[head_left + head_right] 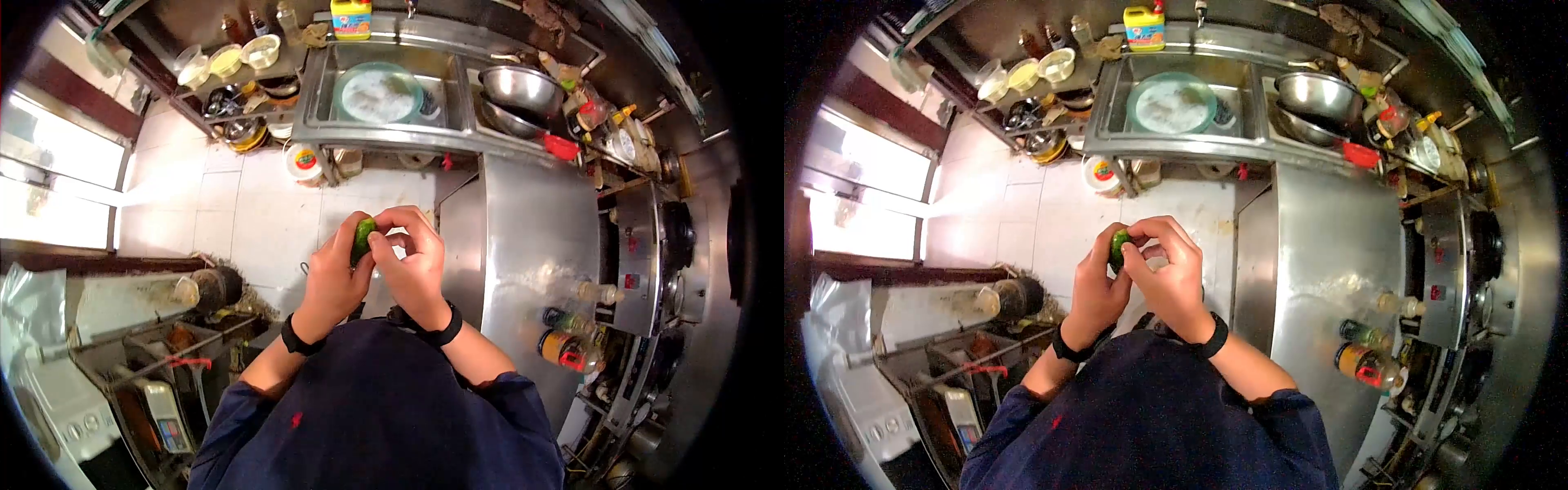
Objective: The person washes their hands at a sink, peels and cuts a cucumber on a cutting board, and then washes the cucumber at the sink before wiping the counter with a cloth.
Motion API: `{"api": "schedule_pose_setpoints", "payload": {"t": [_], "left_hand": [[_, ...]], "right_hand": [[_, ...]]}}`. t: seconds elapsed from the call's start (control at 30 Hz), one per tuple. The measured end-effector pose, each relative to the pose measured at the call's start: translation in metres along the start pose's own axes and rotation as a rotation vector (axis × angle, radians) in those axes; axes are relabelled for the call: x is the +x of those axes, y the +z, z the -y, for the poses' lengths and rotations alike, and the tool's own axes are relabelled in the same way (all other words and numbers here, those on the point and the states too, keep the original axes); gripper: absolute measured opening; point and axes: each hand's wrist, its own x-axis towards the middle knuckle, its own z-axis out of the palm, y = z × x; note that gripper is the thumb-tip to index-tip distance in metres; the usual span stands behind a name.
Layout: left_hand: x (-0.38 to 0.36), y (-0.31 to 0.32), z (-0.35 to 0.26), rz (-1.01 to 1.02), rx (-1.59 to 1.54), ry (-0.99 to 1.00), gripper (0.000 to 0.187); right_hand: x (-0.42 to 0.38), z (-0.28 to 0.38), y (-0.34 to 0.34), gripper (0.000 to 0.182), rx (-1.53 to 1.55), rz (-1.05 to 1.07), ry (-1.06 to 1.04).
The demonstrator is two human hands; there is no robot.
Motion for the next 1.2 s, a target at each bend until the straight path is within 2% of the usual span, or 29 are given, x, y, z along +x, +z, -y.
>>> {"api": "schedule_pose_setpoints", "payload": {"t": [0.17, 0.27, 0.33, 0.37, 0.47, 0.6, 0.67, 0.73, 0.8, 0.87, 0.93, 1.0, 1.03, 1.1, 1.2], "left_hand": [[0.116, 0.004, 0.015, 0.043, 0.026, 0.095, 0.044], [0.172, 0.016, 0.022, 0.136, 0.058, 0.144, 0.042], [0.211, 0.031, 0.026, 0.153, -0.015, 0.179, 0.040], [0.230, 0.037, 0.025, 0.194, -0.047, 0.146, 0.040], [0.281, 0.059, 0.037, 0.210, -0.058, 0.146, 0.041], [0.352, 0.083, 0.056, 0.253, -0.117, 0.010, 0.041], [0.386, 0.090, 0.069, 0.271, -0.095, -0.014, 0.040], [0.421, 0.107, 0.097, 0.238, -0.241, -0.208, 0.037], [0.452, 0.126, 0.136, 0.224, -0.268, -0.247, 0.034], [0.481, 0.145, 0.175, 0.262, -0.383, -0.469, 0.032], [0.504, 0.162, 0.208, 0.244, -0.374, -0.537, 0.034], [0.528, 0.178, 0.237, 0.184, -0.370, -0.727, 0.031], [0.539, 0.185, 0.251, 0.180, -0.375, -0.730, 0.031], [0.551, 0.199, 0.274, 0.259, 0.000, -0.533, 0.042], [0.566, 0.216, 0.289, 0.309, -0.102, -0.486, 0.043]], "right_hand": [[0.102, -0.023, 0.001, 0.016, -0.016, -0.104, 0.008], [0.147, -0.033, -0.012, 0.010, -0.026, -0.184, 0.043], [0.180, -0.043, -0.028, 0.009, 0.090, -0.220, 0.056], [0.196, -0.047, -0.037, 0.015, 0.093, -0.236, 0.043], [0.242, -0.069, -0.065, 0.017, 0.183, -0.296, 0.063], [0.327, -0.119, -0.097, 0.019, 0.142, -0.303, 0.065], [0.376, -0.143, -0.107, 0.023, 0.067, -0.268, 0.061], [0.431, -0.171, -0.114, 0.024, 0.061, -0.204, 0.083], [0.482, -0.203, -0.119, 0.024, 0.055, -0.191, 0.140], [0.530, -0.230, -0.123, 0.025, -0.139, 0.075, 0.124], [0.563, -0.244, -0.119, 0.029, -0.242, 0.088, 0.069], [0.586, -0.245, -0.113, 0.034, -0.453, 0.302, 0.182], [0.588, -0.253, -0.109, 0.038, -0.487, 0.259, 0.144], [0.579, -0.256, -0.109, 0.038, -0.549, 0.247, 0.108], [0.567, -0.248, -0.107, 0.033, -0.752, 0.217, 0.032]]}}
